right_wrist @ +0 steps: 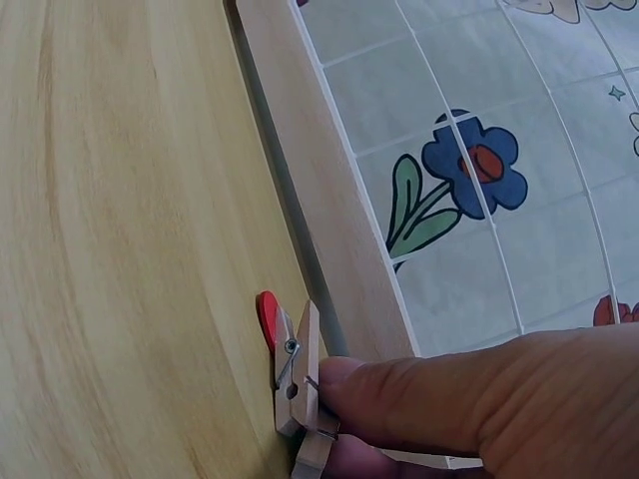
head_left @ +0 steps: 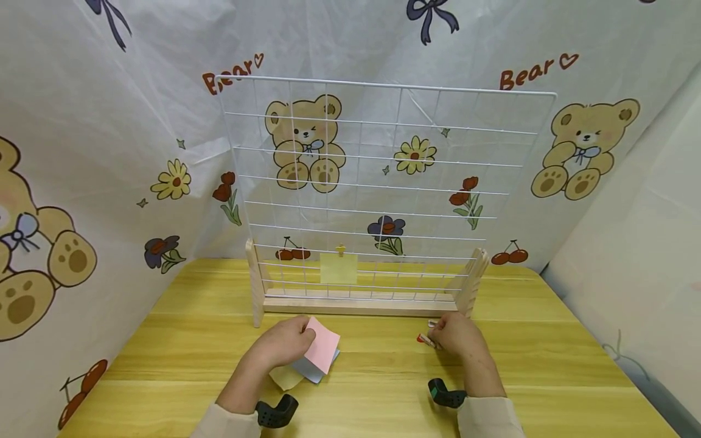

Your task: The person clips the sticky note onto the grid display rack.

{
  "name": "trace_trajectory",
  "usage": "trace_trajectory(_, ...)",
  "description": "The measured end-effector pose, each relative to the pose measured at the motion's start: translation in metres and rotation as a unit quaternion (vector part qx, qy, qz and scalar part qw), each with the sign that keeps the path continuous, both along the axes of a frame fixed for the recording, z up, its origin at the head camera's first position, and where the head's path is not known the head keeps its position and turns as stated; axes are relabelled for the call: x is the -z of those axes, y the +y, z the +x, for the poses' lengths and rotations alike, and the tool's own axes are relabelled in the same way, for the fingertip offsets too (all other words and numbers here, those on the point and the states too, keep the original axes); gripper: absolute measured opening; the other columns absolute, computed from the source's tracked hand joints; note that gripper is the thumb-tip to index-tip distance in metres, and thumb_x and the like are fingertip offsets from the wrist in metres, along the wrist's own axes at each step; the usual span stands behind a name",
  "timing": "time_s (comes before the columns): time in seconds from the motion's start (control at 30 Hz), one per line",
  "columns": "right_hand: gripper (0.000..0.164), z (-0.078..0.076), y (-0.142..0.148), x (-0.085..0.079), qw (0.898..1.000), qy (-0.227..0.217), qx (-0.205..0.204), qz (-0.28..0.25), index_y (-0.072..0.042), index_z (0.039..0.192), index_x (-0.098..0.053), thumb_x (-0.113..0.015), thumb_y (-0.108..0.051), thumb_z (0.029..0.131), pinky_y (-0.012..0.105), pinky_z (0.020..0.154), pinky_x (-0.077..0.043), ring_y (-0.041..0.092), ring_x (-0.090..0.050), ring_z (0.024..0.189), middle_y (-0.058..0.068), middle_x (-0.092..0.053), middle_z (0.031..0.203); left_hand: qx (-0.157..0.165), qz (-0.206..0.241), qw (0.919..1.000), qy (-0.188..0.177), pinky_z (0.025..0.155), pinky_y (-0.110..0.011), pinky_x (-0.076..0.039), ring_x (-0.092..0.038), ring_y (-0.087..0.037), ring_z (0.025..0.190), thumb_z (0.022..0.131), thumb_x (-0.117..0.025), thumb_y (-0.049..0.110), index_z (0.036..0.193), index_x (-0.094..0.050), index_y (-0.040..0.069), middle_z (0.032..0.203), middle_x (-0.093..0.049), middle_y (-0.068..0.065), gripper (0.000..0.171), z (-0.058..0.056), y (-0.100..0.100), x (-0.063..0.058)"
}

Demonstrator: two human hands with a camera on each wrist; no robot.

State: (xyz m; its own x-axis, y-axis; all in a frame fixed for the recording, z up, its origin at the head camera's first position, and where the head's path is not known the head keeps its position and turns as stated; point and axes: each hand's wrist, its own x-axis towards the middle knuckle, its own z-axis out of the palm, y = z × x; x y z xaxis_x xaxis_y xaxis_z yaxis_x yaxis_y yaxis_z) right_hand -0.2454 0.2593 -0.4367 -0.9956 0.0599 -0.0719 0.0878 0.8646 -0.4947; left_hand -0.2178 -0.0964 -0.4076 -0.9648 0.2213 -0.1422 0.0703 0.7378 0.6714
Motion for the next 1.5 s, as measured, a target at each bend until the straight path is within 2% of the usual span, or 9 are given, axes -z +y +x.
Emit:
trace_trajectory(0.2, 0.017, 0.001, 0.001, -0.001, 1.0, -0.001, -0.003, -0.017, -0.005, 0.079, -0.067, -0.073, -0.017, 0.09, 0.029, 0.056, -0.04, 0.019, -0.054, 0.065, 0.003, -0.063, 0.07, 0.006, 0.022, 0.9997, -0.007, 0.054, -0.029, -0.035, -0.05, -0.017, 0.055, 0.107, -0.048, 0.022, 0.09, -0.056, 0.01, 0.062, -0.053, -0.004, 0.022, 0.001, 0.001, 0.002)
trace_trajectory(0.3, 0.016, 0.002, 0.002, -0.002, 1.0, 0.0, -0.005, -0.026, -0.005, 0.079, -0.066, -0.073, -0.015, 0.089, 0.029, 0.056, -0.041, 0.02, -0.054, 0.066, 0.003, -0.062, 0.071, 0.009, 0.036, 0.9993, -0.003, 0.052, -0.029, -0.036, -0.053, -0.017, 0.049, 0.107, -0.051, 0.022, 0.09, -0.056, 0.01, 0.056, -0.053, -0.004, 0.021, 0.0, 0.001, 0.003)
trace_trajectory(0.6, 0.017, 0.003, 0.005, -0.005, 0.999, -0.002, -0.006, -0.037, -0.005, 0.08, -0.064, -0.073, -0.015, 0.09, 0.029, 0.056, -0.04, 0.019, -0.051, 0.065, 0.004, -0.06, 0.07, -0.017, 0.067, 0.9976, 0.004, 0.055, -0.029, -0.04, -0.062, -0.017, 0.057, 0.103, -0.06, 0.018, 0.1, -0.06, 0.008, 0.082, -0.064, -0.005, 0.01, -0.002, 0.004, 0.003)
trace_trajectory(0.8, 0.015, 0.001, 0.007, -0.006, 0.999, -0.003, -0.016, -0.029, -0.004, 0.081, -0.065, -0.071, -0.014, 0.092, 0.029, 0.057, -0.04, 0.02, -0.052, 0.067, 0.005, -0.061, 0.074, -0.015, 0.099, 0.9949, 0.009, 0.056, -0.029, -0.039, -0.065, -0.018, 0.063, 0.101, -0.06, 0.011, 0.099, -0.061, 0.005, 0.08, -0.064, -0.006, 0.007, -0.002, 0.005, 0.001)
trace_trajectory(0.93, 0.013, 0.001, 0.007, -0.007, 0.999, -0.005, -0.015, -0.029, -0.004, 0.084, -0.068, -0.07, -0.014, 0.092, 0.03, 0.058, -0.04, 0.02, -0.052, 0.069, 0.006, -0.062, 0.077, -0.016, 0.121, 0.9923, 0.02, 0.059, -0.03, -0.044, -0.067, -0.021, 0.07, 0.101, -0.059, 0.01, 0.105, -0.064, 0.004, 0.079, -0.065, -0.006, 0.009, -0.004, 0.007, 0.002)
trace_trajectory(1.13, 0.014, 0.002, 0.006, -0.011, 0.999, -0.017, -0.012, -0.028, -0.004, 0.087, -0.07, -0.069, -0.015, 0.094, 0.031, 0.06, -0.041, 0.021, -0.053, 0.071, 0.006, -0.062, 0.077, -0.023, 0.179, 0.983, 0.03, 0.065, -0.03, -0.051, -0.071, -0.02, 0.073, 0.102, -0.061, 0.011, 0.115, -0.063, 0.005, 0.087, -0.072, -0.004, 0.014, -0.009, 0.011, 0.006)
trace_trajectory(1.3, 0.013, 0.003, 0.006, -0.011, 0.999, -0.019, -0.013, -0.032, -0.004, 0.088, -0.071, -0.069, -0.015, 0.094, 0.031, 0.06, -0.041, 0.021, -0.053, 0.072, 0.006, -0.062, 0.077, -0.032, 0.211, 0.9761, 0.039, 0.066, -0.029, -0.051, -0.071, -0.016, 0.076, 0.102, -0.062, 0.015, 0.109, -0.062, 0.007, 0.088, -0.072, -0.004, 0.011, -0.011, 0.015, 0.009)
trace_trajectory(1.5, 0.012, 0.004, 0.007, -0.014, 0.999, -0.017, -0.014, -0.038, -0.004, 0.087, -0.072, -0.07, -0.014, 0.093, 0.03, 0.058, -0.041, 0.021, -0.052, 0.07, 0.005, -0.06, 0.075, -0.051, 0.242, 0.9673, 0.056, 0.072, -0.03, -0.053, -0.062, -0.015, 0.082, 0.1, -0.066, 0.015, 0.105, -0.067, 0.007, 0.092, -0.067, -0.005, 0.009, -0.012, 0.02, 0.011)
